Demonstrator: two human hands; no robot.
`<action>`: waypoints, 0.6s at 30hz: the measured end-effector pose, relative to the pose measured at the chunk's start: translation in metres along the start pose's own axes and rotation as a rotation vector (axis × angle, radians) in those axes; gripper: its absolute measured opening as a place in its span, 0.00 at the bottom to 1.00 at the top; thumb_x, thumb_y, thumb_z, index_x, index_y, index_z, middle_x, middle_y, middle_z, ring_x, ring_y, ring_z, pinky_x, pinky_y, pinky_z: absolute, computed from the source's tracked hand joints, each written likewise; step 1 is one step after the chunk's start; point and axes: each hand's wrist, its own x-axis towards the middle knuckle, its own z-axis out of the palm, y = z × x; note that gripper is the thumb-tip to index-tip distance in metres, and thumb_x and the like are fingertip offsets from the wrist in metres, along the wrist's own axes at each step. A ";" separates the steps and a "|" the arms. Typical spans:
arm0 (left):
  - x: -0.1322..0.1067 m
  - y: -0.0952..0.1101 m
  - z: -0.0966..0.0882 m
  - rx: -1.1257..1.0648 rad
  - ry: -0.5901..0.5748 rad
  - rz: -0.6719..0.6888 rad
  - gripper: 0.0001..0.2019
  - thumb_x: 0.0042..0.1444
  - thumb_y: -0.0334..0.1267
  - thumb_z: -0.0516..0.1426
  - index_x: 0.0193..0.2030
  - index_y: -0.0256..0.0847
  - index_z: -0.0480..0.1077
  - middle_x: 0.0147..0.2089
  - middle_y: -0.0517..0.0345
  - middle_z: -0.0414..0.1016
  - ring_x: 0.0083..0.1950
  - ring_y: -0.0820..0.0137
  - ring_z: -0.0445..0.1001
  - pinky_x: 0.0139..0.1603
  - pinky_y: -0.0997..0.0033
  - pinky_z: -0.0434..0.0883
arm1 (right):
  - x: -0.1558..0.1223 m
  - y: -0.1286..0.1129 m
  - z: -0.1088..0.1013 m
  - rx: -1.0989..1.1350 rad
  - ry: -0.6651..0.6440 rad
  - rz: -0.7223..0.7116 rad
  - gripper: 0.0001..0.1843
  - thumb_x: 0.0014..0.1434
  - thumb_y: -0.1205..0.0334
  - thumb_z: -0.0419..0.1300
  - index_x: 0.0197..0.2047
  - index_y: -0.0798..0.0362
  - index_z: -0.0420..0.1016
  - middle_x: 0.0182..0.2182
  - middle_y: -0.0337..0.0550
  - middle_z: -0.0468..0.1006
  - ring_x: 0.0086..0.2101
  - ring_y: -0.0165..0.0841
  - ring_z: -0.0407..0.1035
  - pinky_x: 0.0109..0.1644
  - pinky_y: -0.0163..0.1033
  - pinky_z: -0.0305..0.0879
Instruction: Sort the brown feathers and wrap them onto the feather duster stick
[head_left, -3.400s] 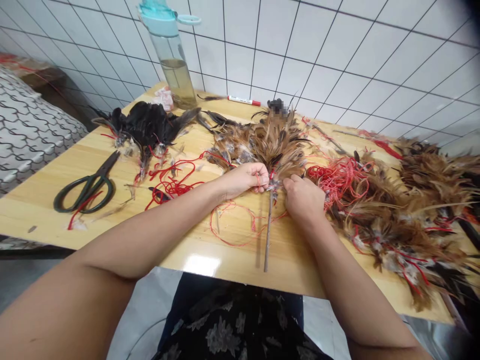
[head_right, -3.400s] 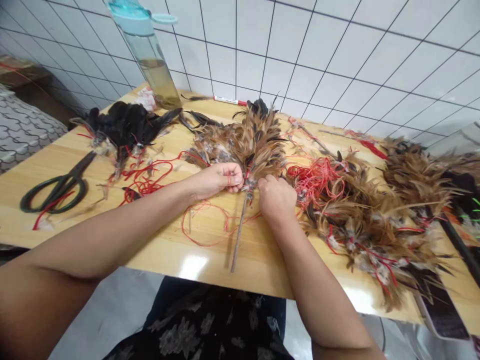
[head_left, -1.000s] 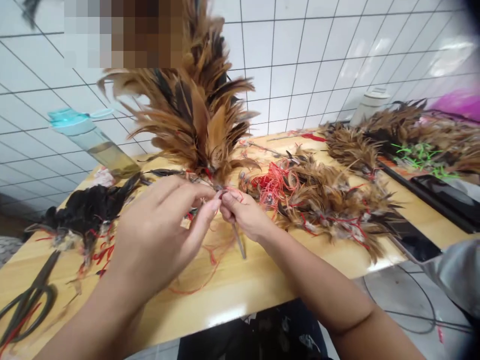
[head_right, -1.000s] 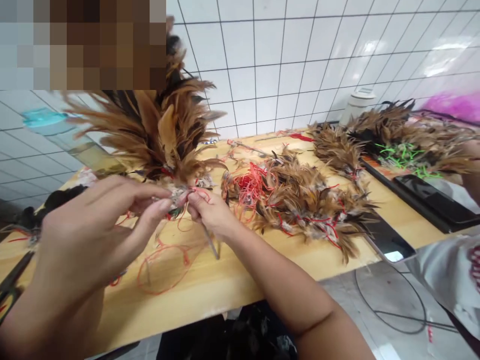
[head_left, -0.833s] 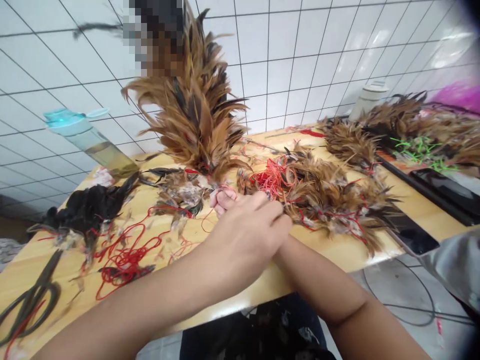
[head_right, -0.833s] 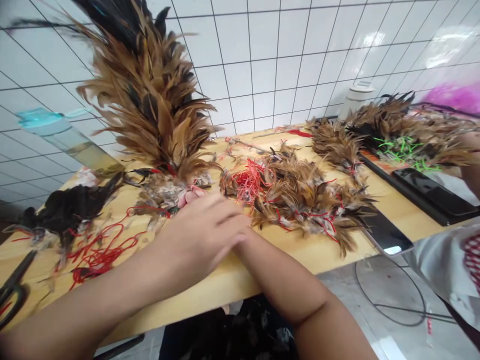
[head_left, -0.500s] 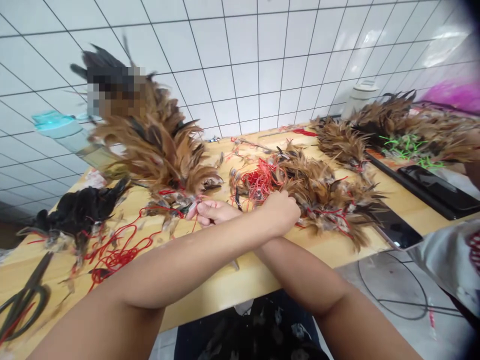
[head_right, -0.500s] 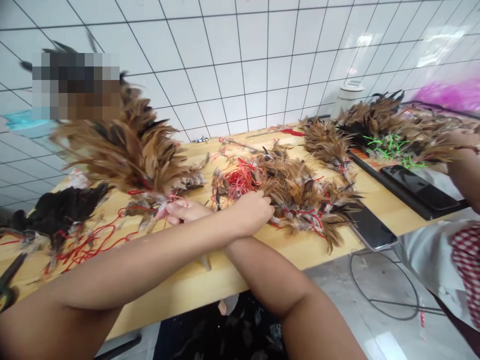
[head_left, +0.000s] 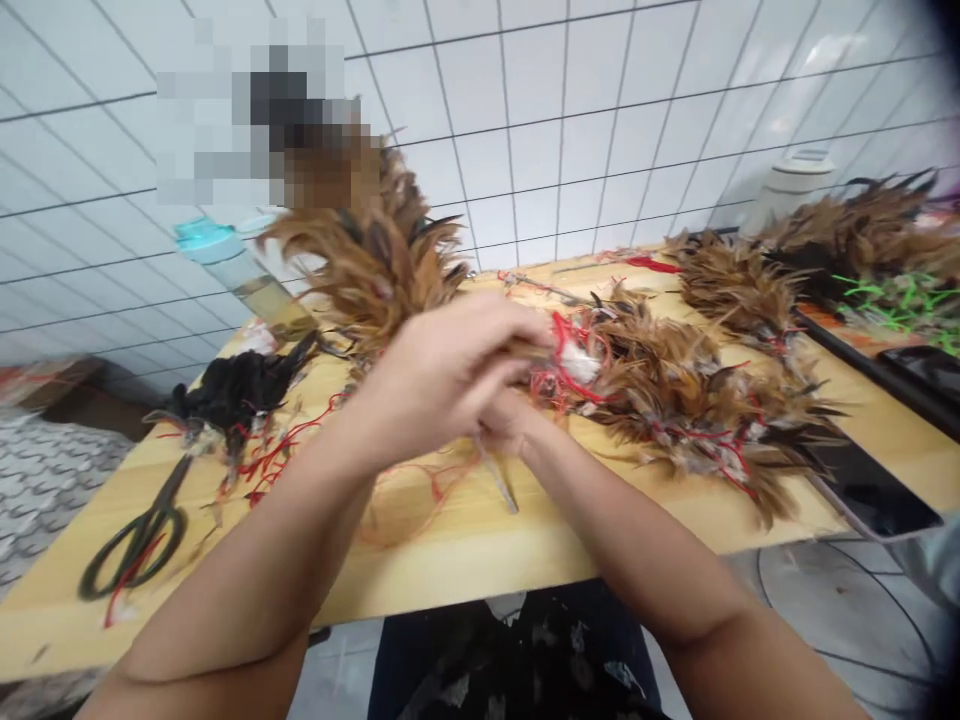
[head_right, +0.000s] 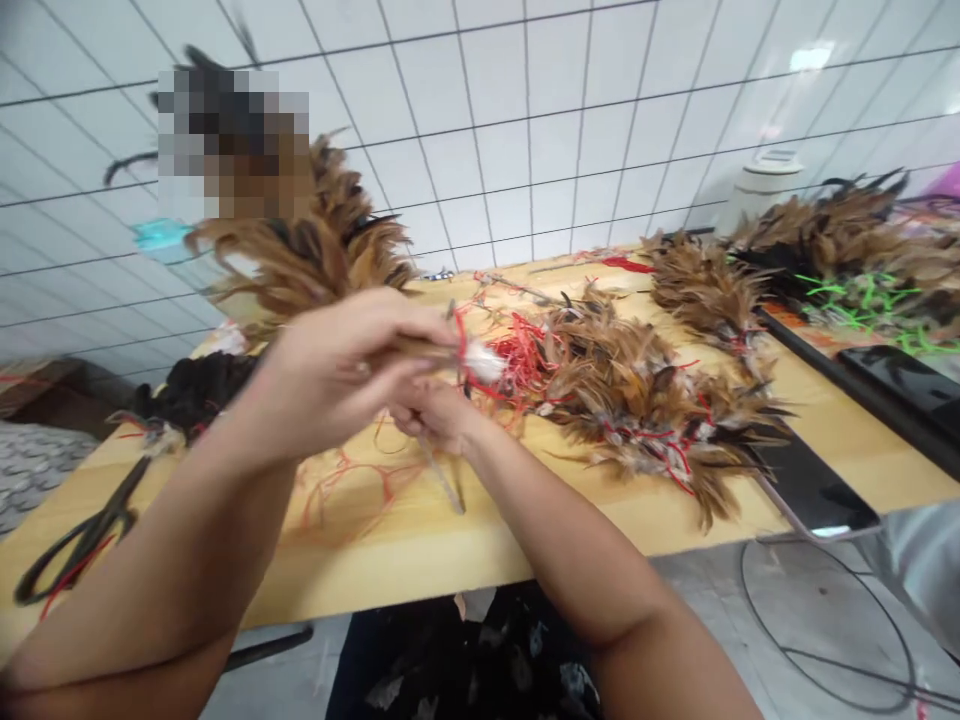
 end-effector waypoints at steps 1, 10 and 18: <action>-0.010 -0.007 -0.019 0.031 0.071 -0.034 0.07 0.61 0.32 0.54 0.42 0.44 0.73 0.41 0.56 0.76 0.43 0.67 0.73 0.46 0.66 0.69 | 0.000 -0.001 -0.003 0.006 -0.062 0.029 0.16 0.52 0.47 0.65 0.31 0.51 0.72 0.16 0.31 0.55 0.19 0.25 0.48 0.22 0.33 0.43; -0.071 -0.079 -0.047 0.134 -0.017 -0.174 0.08 0.60 0.34 0.54 0.39 0.42 0.76 0.40 0.55 0.78 0.42 0.68 0.76 0.44 0.69 0.70 | 0.001 -0.009 -0.016 0.069 -0.251 0.142 0.25 0.52 0.46 0.69 0.25 0.52 0.59 0.17 0.27 0.55 0.17 0.20 0.43 0.22 0.31 0.36; -0.072 -0.093 -0.023 0.271 0.004 -0.081 0.11 0.60 0.27 0.52 0.40 0.38 0.75 0.37 0.55 0.75 0.39 0.70 0.73 0.41 0.73 0.68 | 0.003 -0.010 -0.017 0.018 -0.339 0.222 0.22 0.52 0.47 0.69 0.38 0.57 0.75 0.18 0.27 0.56 0.18 0.19 0.43 0.22 0.30 0.36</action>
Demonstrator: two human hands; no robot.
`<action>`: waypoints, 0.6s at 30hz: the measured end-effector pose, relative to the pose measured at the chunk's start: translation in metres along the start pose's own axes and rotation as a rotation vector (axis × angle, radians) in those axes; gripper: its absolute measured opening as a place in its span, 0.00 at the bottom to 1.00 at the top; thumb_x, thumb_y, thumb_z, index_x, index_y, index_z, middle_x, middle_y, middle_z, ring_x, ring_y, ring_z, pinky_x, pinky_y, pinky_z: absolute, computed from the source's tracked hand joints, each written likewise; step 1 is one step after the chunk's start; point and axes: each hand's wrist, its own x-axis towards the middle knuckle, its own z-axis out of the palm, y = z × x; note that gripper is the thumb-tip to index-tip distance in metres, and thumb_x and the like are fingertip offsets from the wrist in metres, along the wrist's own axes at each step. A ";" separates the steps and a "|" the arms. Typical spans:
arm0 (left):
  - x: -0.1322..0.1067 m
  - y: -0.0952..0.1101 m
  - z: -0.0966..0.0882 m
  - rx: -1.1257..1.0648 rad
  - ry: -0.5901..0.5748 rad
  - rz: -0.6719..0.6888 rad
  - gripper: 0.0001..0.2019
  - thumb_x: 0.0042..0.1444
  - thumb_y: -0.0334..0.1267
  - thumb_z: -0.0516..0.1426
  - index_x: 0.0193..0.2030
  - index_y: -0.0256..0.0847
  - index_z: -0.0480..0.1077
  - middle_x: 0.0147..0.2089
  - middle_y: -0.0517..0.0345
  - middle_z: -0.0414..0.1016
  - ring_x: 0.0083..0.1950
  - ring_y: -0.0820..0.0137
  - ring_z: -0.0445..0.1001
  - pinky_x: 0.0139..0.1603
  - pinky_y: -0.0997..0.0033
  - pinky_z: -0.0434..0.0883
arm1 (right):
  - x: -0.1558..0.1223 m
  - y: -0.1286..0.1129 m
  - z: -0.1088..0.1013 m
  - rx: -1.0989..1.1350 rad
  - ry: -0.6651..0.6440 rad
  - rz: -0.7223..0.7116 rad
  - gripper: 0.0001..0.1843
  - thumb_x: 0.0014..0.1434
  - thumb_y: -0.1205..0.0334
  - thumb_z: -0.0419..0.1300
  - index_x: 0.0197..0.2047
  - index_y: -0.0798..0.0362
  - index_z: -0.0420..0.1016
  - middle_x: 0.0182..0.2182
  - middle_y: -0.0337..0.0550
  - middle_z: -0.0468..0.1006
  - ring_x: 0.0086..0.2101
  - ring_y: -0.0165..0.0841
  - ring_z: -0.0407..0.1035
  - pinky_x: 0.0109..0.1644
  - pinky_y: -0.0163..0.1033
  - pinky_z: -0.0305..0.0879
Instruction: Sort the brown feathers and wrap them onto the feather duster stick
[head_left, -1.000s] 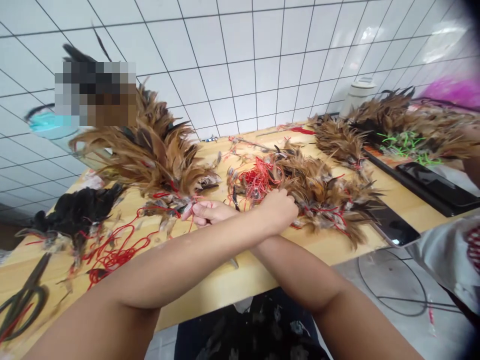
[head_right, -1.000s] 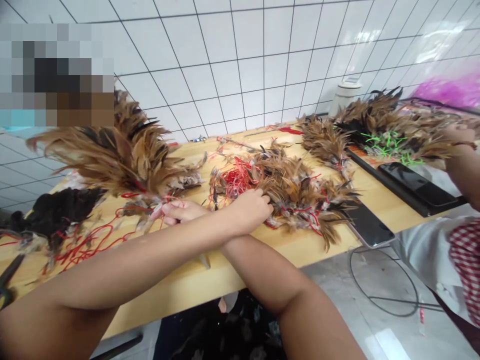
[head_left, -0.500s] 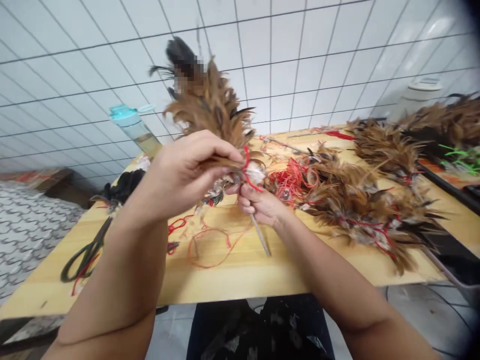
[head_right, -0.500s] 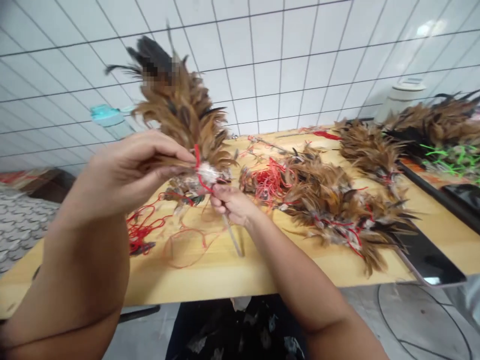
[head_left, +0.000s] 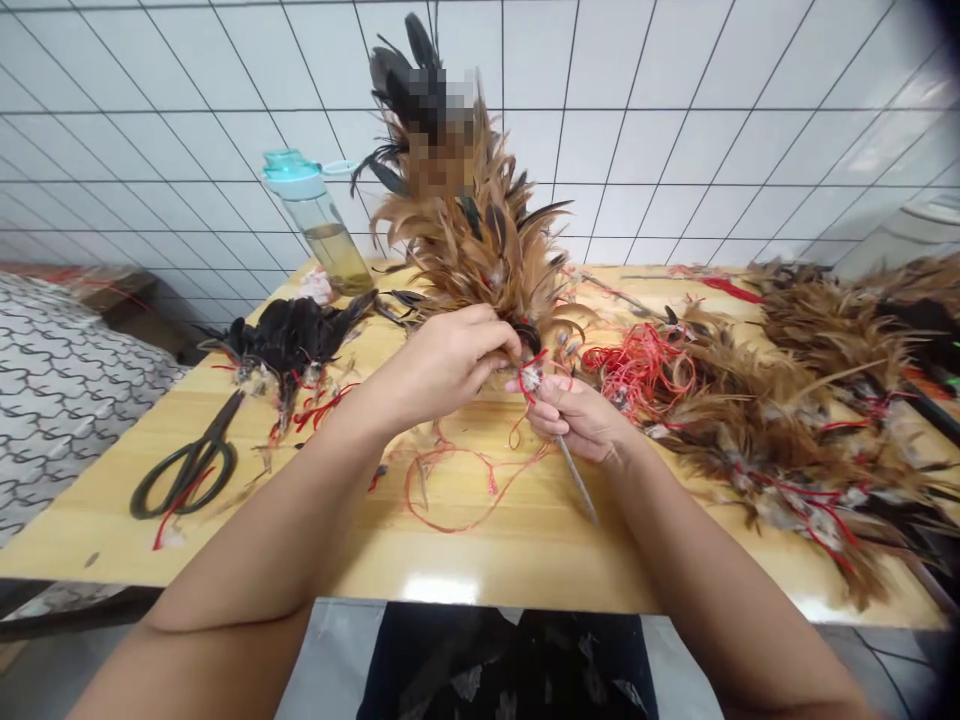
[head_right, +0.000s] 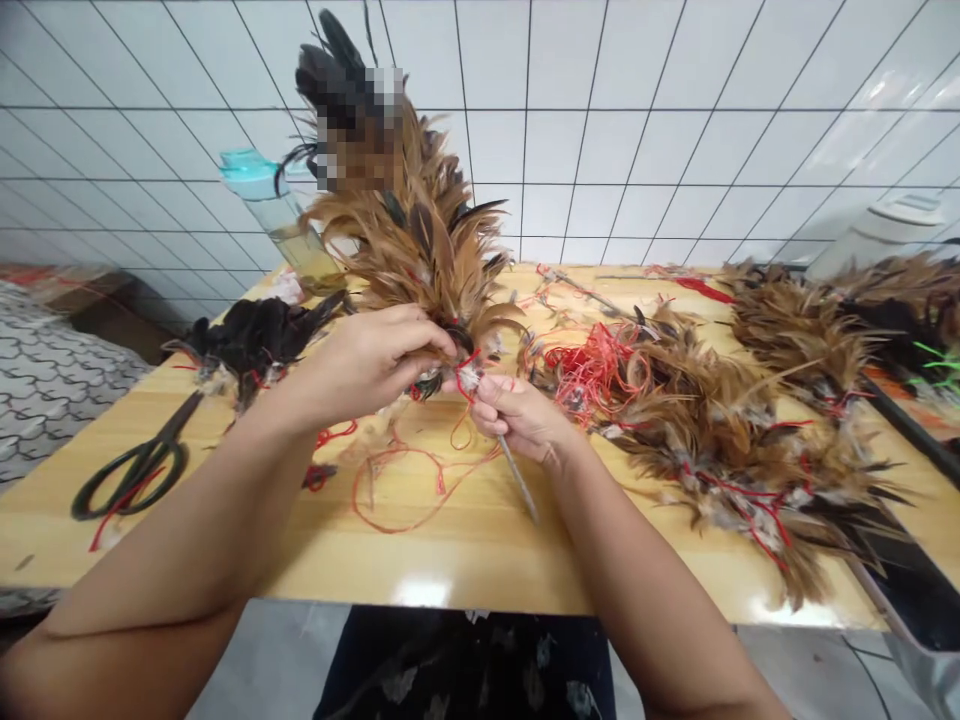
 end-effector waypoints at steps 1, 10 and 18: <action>0.000 -0.001 0.000 0.012 0.003 0.009 0.11 0.60 0.27 0.52 0.40 0.38 0.75 0.37 0.55 0.75 0.39 0.70 0.73 0.40 0.73 0.68 | 0.000 0.000 -0.001 0.008 -0.006 -0.001 0.22 0.52 0.47 0.69 0.39 0.58 0.75 0.18 0.27 0.56 0.18 0.19 0.43 0.22 0.30 0.37; 0.004 0.000 0.001 -0.002 0.043 0.070 0.12 0.61 0.26 0.52 0.40 0.39 0.76 0.35 0.57 0.72 0.37 0.73 0.72 0.37 0.75 0.67 | -0.002 0.000 0.001 0.009 -0.032 0.011 0.19 0.53 0.49 0.69 0.37 0.58 0.77 0.18 0.29 0.60 0.17 0.19 0.48 0.22 0.30 0.40; 0.000 0.013 0.004 -0.077 0.215 -0.026 0.15 0.57 0.27 0.55 0.52 0.39 0.71 0.48 0.52 0.74 0.50 0.67 0.72 0.52 0.67 0.70 | -0.003 -0.003 0.011 0.037 0.009 -0.048 0.19 0.51 0.49 0.70 0.33 0.57 0.74 0.17 0.29 0.59 0.17 0.19 0.49 0.22 0.31 0.37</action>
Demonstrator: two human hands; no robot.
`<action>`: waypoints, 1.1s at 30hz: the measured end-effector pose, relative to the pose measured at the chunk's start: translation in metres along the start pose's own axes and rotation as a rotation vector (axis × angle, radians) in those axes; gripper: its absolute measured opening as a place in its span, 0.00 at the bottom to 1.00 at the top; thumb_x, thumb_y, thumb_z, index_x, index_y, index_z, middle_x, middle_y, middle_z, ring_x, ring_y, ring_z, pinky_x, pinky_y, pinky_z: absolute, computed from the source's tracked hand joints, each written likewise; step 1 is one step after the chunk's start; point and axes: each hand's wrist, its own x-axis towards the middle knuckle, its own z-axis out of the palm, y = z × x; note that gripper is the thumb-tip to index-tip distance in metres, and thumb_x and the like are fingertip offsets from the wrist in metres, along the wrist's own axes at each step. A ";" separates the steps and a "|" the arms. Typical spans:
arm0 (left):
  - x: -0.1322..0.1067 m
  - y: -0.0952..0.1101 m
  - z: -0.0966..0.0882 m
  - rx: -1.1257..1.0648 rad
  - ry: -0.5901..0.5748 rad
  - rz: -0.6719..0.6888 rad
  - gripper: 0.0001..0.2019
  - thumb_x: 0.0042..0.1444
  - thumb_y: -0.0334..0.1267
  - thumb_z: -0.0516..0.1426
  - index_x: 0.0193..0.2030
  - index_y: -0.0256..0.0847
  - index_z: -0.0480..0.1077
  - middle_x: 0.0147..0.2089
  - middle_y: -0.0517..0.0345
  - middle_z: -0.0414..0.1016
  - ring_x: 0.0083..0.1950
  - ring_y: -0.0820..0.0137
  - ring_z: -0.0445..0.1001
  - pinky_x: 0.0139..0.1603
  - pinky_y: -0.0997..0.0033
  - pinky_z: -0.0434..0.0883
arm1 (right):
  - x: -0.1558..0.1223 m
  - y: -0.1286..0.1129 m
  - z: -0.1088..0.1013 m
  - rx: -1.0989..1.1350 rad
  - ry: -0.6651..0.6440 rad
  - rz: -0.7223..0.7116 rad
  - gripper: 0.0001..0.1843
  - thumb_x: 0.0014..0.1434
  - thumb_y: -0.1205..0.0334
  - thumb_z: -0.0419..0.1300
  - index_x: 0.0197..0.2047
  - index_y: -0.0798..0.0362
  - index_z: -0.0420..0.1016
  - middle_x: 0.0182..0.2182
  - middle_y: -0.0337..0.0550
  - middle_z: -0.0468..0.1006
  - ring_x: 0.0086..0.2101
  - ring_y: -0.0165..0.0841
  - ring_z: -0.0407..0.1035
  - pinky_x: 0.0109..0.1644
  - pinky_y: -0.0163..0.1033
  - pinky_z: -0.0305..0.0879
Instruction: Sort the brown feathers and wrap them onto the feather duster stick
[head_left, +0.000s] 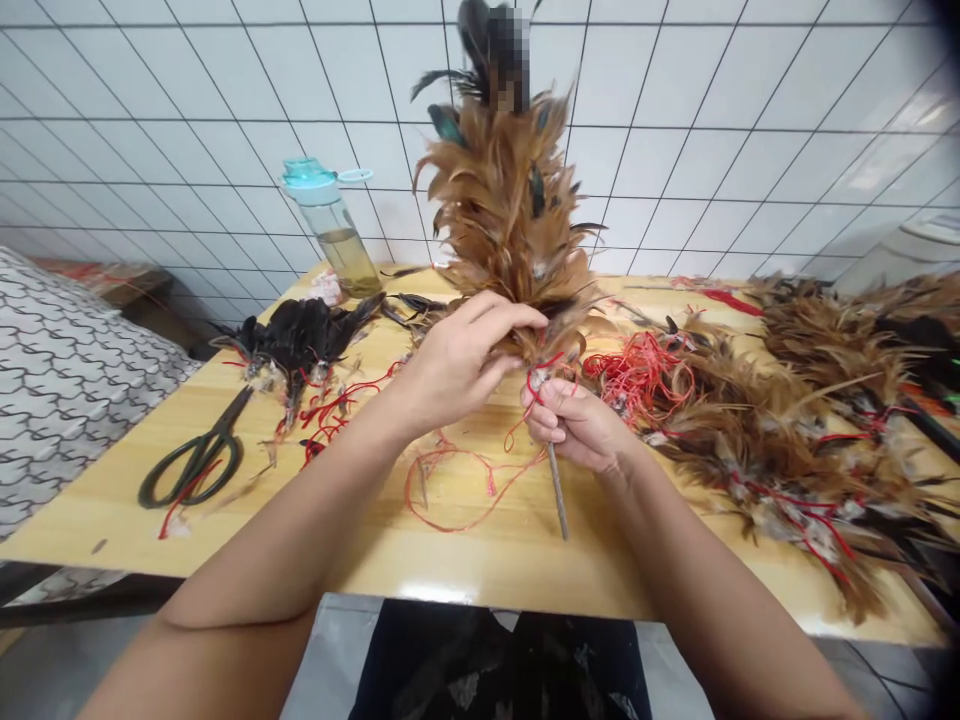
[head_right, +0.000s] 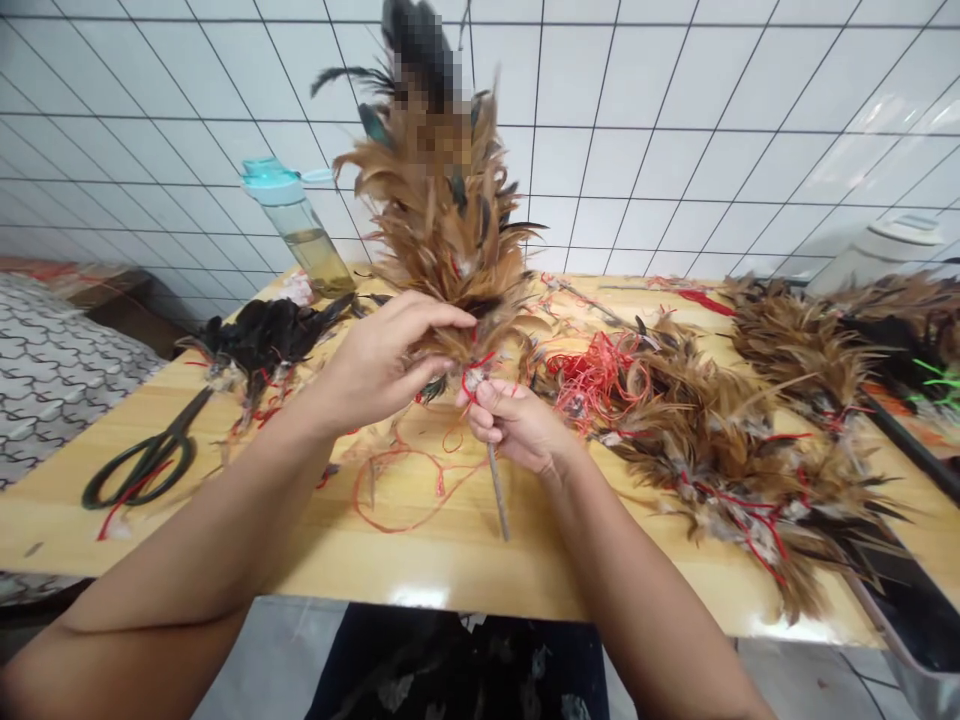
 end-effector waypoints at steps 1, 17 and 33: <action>-0.002 0.002 0.000 -0.001 0.077 -0.047 0.16 0.56 0.28 0.56 0.52 0.38 0.70 0.50 0.51 0.74 0.52 0.65 0.72 0.54 0.65 0.70 | -0.001 -0.002 0.001 0.010 0.013 -0.018 0.18 0.51 0.50 0.70 0.33 0.57 0.74 0.17 0.29 0.58 0.17 0.19 0.48 0.22 0.31 0.37; -0.012 0.012 0.046 -0.610 0.056 -0.770 0.19 0.55 0.51 0.58 0.25 0.35 0.70 0.24 0.58 0.70 0.27 0.74 0.65 0.29 0.74 0.62 | 0.000 0.000 0.013 -0.033 0.110 -0.062 0.20 0.50 0.49 0.70 0.27 0.55 0.68 0.17 0.31 0.59 0.18 0.20 0.48 0.22 0.33 0.36; -0.016 -0.008 0.026 -0.605 -0.134 -0.573 0.17 0.52 0.47 0.60 0.21 0.37 0.68 0.22 0.61 0.67 0.26 0.75 0.63 0.30 0.74 0.62 | -0.001 0.003 0.003 -0.109 -0.023 0.052 0.21 0.54 0.46 0.67 0.37 0.57 0.77 0.18 0.30 0.60 0.18 0.20 0.48 0.23 0.32 0.40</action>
